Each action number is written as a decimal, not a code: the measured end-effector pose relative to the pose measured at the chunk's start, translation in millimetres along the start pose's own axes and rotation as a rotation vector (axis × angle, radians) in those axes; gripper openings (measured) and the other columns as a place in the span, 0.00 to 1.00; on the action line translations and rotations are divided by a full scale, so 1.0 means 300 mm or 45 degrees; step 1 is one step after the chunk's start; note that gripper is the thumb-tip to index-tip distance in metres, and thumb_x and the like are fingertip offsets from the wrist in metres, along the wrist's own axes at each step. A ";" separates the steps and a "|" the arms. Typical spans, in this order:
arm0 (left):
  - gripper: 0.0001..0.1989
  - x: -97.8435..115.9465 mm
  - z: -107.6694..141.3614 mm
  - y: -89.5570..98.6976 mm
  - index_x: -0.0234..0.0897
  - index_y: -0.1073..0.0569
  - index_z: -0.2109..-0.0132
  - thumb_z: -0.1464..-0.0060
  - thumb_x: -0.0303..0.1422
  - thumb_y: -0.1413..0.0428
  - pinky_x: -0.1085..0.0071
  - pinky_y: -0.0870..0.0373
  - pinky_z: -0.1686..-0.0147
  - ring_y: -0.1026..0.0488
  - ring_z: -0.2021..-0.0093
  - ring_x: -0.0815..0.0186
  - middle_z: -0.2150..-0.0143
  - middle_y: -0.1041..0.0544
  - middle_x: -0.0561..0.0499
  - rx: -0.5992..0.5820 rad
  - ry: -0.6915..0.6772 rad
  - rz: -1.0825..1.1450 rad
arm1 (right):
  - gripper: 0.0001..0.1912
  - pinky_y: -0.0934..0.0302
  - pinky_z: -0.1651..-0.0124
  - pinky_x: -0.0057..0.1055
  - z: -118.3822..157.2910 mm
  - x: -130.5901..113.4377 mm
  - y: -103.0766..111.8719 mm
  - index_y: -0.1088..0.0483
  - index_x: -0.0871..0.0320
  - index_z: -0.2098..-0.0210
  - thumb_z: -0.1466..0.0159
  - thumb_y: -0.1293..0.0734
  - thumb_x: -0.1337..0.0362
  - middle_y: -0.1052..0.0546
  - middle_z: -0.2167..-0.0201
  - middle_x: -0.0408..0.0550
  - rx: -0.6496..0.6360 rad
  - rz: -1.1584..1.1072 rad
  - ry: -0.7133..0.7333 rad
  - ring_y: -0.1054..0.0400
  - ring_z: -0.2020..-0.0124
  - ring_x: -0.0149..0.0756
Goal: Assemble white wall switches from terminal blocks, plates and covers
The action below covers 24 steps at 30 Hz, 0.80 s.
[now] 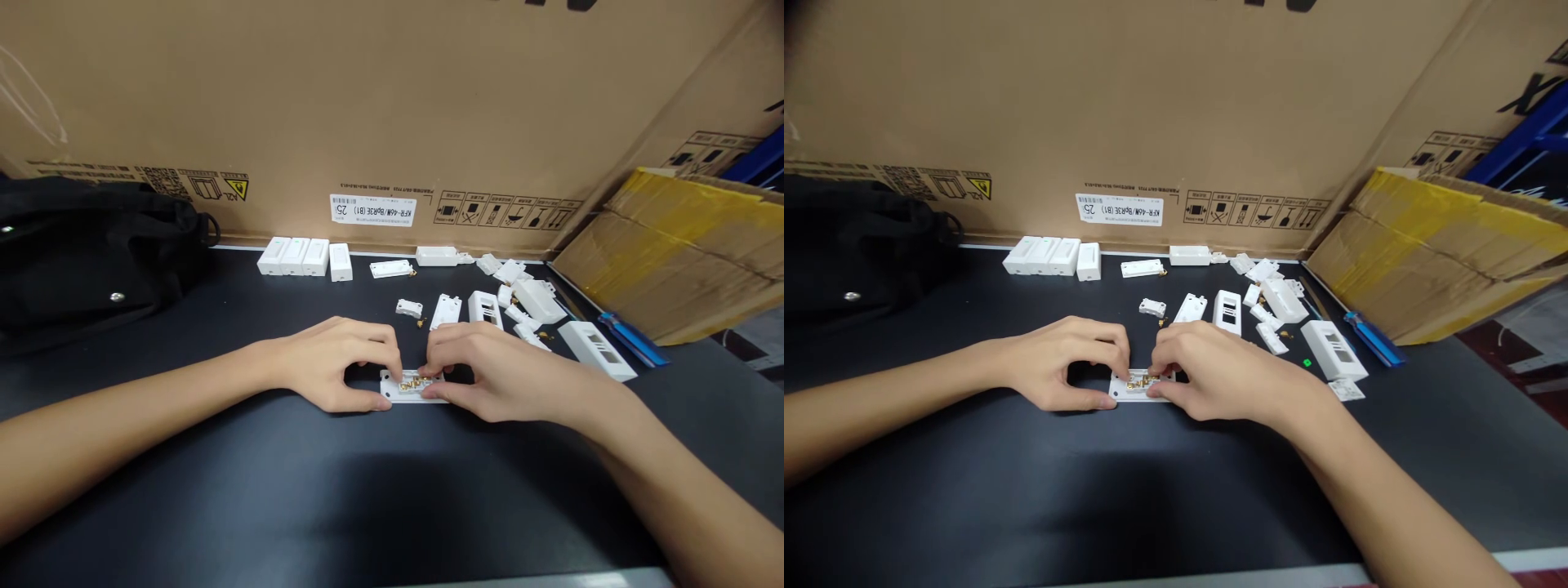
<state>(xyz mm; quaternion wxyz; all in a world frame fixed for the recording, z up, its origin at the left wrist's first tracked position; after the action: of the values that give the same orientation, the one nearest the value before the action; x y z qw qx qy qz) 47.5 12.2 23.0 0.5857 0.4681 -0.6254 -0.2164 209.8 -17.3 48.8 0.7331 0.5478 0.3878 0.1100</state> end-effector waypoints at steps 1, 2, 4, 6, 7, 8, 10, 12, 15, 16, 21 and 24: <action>0.12 0.001 -0.002 0.000 0.41 0.22 0.51 0.40 0.37 0.36 0.70 0.29 0.57 0.24 0.59 0.66 0.53 0.23 0.50 -0.005 0.002 -0.006 | 0.06 0.39 0.58 0.34 -0.002 0.000 -0.003 0.23 0.58 0.66 0.33 0.29 0.63 0.22 0.65 0.46 0.000 -0.001 -0.025 0.29 0.61 0.38; 0.11 0.002 -0.003 0.000 0.41 0.22 0.51 0.40 0.37 0.37 0.70 0.29 0.57 0.24 0.59 0.66 0.53 0.23 0.50 -0.011 0.005 -0.011 | 0.05 0.39 0.58 0.34 -0.005 -0.001 -0.005 0.23 0.57 0.66 0.34 0.29 0.63 0.22 0.65 0.46 0.001 0.002 -0.049 0.29 0.62 0.38; 0.11 0.002 -0.005 -0.001 0.41 0.22 0.51 0.41 0.36 0.37 0.70 0.29 0.57 0.24 0.59 0.66 0.53 0.23 0.50 -0.018 0.011 -0.019 | 0.04 0.39 0.58 0.34 -0.008 -0.002 -0.007 0.22 0.57 0.65 0.35 0.29 0.64 0.22 0.65 0.46 0.005 0.014 -0.080 0.29 0.62 0.38; 0.11 0.002 -0.006 -0.002 0.41 0.22 0.52 0.41 0.37 0.37 0.70 0.29 0.57 0.24 0.59 0.66 0.53 0.23 0.50 -0.017 0.014 -0.015 | 0.04 0.39 0.57 0.34 -0.008 -0.004 -0.001 0.22 0.57 0.65 0.35 0.28 0.64 0.21 0.65 0.46 0.013 0.018 -0.070 0.29 0.62 0.38; 0.11 0.001 -0.006 -0.002 0.41 0.22 0.52 0.41 0.37 0.36 0.70 0.29 0.57 0.24 0.60 0.66 0.54 0.23 0.50 -0.015 0.013 -0.008 | 0.05 0.39 0.57 0.34 -0.006 -0.005 0.004 0.21 0.57 0.64 0.35 0.28 0.63 0.21 0.65 0.46 0.009 0.011 -0.042 0.29 0.61 0.38; 0.11 0.000 -0.006 -0.003 0.41 0.22 0.51 0.41 0.37 0.36 0.71 0.29 0.57 0.24 0.60 0.66 0.54 0.23 0.50 -0.012 0.011 -0.001 | 0.06 0.39 0.57 0.33 -0.003 -0.004 0.011 0.21 0.57 0.64 0.34 0.29 0.62 0.21 0.65 0.46 0.003 0.000 -0.002 0.29 0.61 0.37; 0.12 -0.003 -0.005 -0.004 0.41 0.23 0.51 0.41 0.38 0.36 0.71 0.29 0.57 0.24 0.59 0.66 0.54 0.23 0.50 -0.011 0.006 0.007 | 0.09 0.39 0.58 0.32 0.006 0.006 0.037 0.21 0.57 0.62 0.32 0.30 0.59 0.21 0.65 0.46 0.031 -0.009 0.066 0.29 0.62 0.36; 0.12 -0.004 -0.005 -0.004 0.41 0.23 0.51 0.41 0.38 0.36 0.71 0.29 0.57 0.24 0.59 0.66 0.53 0.23 0.50 -0.009 0.000 0.000 | 0.11 0.39 0.59 0.32 0.015 0.035 0.080 0.21 0.56 0.61 0.30 0.33 0.57 0.21 0.65 0.47 0.170 0.052 0.048 0.29 0.63 0.36; 0.12 -0.003 -0.005 -0.007 0.42 0.24 0.51 0.40 0.38 0.37 0.71 0.30 0.58 0.25 0.59 0.67 0.52 0.23 0.50 -0.019 -0.010 -0.023 | 0.14 0.39 0.58 0.34 0.027 0.089 0.146 0.22 0.57 0.61 0.29 0.37 0.58 0.20 0.65 0.49 0.454 0.272 -0.086 0.28 0.63 0.39; 0.11 -0.003 -0.005 -0.007 0.42 0.25 0.51 0.40 0.38 0.37 0.71 0.31 0.58 0.25 0.59 0.67 0.52 0.23 0.51 -0.025 -0.010 -0.030 | 0.14 0.39 0.57 0.35 0.028 0.104 0.157 0.22 0.58 0.61 0.28 0.38 0.59 0.20 0.65 0.50 0.493 0.344 -0.121 0.27 0.62 0.40; 0.14 -0.004 -0.003 -0.007 0.41 0.28 0.50 0.40 0.38 0.38 0.70 0.33 0.60 0.28 0.60 0.67 0.52 0.24 0.51 -0.026 0.000 -0.054 | 0.15 0.38 0.57 0.37 0.072 0.213 0.212 0.23 0.58 0.62 0.31 0.40 0.60 0.19 0.61 0.53 0.480 0.590 -0.416 0.26 0.59 0.44; 0.15 -0.009 -0.004 -0.009 0.41 0.30 0.51 0.42 0.38 0.38 0.70 0.35 0.63 0.30 0.64 0.67 0.55 0.24 0.52 -0.036 0.037 -0.055 | 0.13 0.37 0.58 0.38 0.154 0.323 0.269 0.23 0.58 0.62 0.35 0.39 0.62 0.18 0.60 0.53 0.491 0.651 -0.718 0.24 0.60 0.46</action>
<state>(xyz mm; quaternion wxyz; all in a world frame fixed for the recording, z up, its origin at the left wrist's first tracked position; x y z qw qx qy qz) 49.1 13.6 19.6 0.5964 0.4762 -0.6035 -0.2309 328.4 36.7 81.7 0.6438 0.7620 0.0373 0.0594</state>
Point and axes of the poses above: each hand's wrist, its own z-axis away from the middle knuckle, its own y-axis out of the back of the hand, x = y × z, the point moved 6 cm from there along -z, towards the middle knuckle
